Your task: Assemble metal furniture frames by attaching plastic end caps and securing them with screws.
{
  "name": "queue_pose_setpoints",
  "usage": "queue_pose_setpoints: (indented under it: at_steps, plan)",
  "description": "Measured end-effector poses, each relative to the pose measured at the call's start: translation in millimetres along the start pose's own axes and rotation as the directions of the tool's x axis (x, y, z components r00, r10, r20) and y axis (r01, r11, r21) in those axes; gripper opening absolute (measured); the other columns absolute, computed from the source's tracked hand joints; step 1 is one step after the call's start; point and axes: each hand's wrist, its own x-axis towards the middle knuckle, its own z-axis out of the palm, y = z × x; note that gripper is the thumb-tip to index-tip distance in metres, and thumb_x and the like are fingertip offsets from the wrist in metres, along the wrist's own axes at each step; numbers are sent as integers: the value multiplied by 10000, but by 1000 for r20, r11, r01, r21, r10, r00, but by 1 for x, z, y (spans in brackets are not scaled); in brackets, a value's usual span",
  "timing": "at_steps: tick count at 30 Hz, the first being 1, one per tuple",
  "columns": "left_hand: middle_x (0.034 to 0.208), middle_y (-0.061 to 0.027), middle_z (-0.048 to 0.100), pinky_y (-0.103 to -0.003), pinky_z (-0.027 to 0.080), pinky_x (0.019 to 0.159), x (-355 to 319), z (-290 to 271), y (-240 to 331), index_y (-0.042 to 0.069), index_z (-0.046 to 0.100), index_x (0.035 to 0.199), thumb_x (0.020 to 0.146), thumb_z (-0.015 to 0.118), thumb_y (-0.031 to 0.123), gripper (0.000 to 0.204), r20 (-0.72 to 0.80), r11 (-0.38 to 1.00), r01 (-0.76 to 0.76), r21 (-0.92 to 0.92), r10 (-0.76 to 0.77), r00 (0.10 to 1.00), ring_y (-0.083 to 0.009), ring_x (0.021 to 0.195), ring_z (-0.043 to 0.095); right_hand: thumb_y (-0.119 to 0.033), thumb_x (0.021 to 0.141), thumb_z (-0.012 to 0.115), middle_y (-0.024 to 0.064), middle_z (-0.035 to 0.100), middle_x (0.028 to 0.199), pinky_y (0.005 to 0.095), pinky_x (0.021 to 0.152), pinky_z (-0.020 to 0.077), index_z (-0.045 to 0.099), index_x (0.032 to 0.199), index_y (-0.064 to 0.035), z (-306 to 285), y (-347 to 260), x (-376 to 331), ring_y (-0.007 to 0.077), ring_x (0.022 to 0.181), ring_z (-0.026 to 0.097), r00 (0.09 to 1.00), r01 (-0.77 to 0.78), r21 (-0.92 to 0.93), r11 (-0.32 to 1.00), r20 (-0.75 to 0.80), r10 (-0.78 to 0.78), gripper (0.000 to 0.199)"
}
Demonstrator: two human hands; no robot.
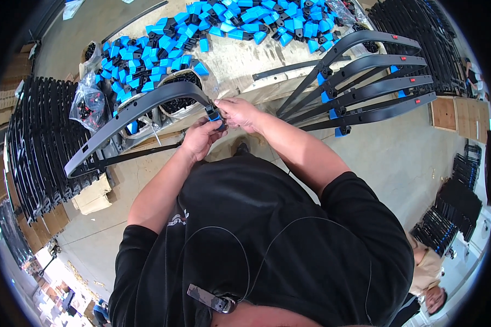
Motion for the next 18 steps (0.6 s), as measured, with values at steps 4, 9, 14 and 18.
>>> queue_pose_setpoints:
  at_steps: [4,9,14,18]
  plan:
    - [1202,-122,655,-363,582,847,-5,2,1,-15,542,1264,972,655,124,343,3,987,26,161,-27,1000,-241,1024,680,-383,1061,515,-50,454,679,274,497,273,596,910,-137,6,5,5,80,543,351,998,-32,-35,999,-57,30,300]
    - [1184,-125,655,-342,587,788,-1,-4,1,-13,531,1280,962,666,136,375,-34,980,16,197,-9,999,-240,1002,684,-377,1060,481,-17,516,713,289,506,325,623,910,-92,25,4,1,95,577,409,974,34,-261,965,-206,-90,352]
    - [1117,-134,676,-334,583,785,-9,7,7,-32,532,1301,936,686,141,432,-97,965,33,260,-8,995,-231,970,693,-447,1066,435,20,595,770,299,536,379,656,970,-80,-9,10,13,135,631,499,997,-78,-115,990,-25,76,439]
    - [945,-125,695,-335,557,758,-25,-1,5,-65,599,1198,897,703,142,380,-279,534,77,842,310,909,-192,852,687,-600,1046,370,69,649,808,369,636,525,643,977,-75,-11,5,-14,225,730,649,956,-182,318,931,279,92,597]
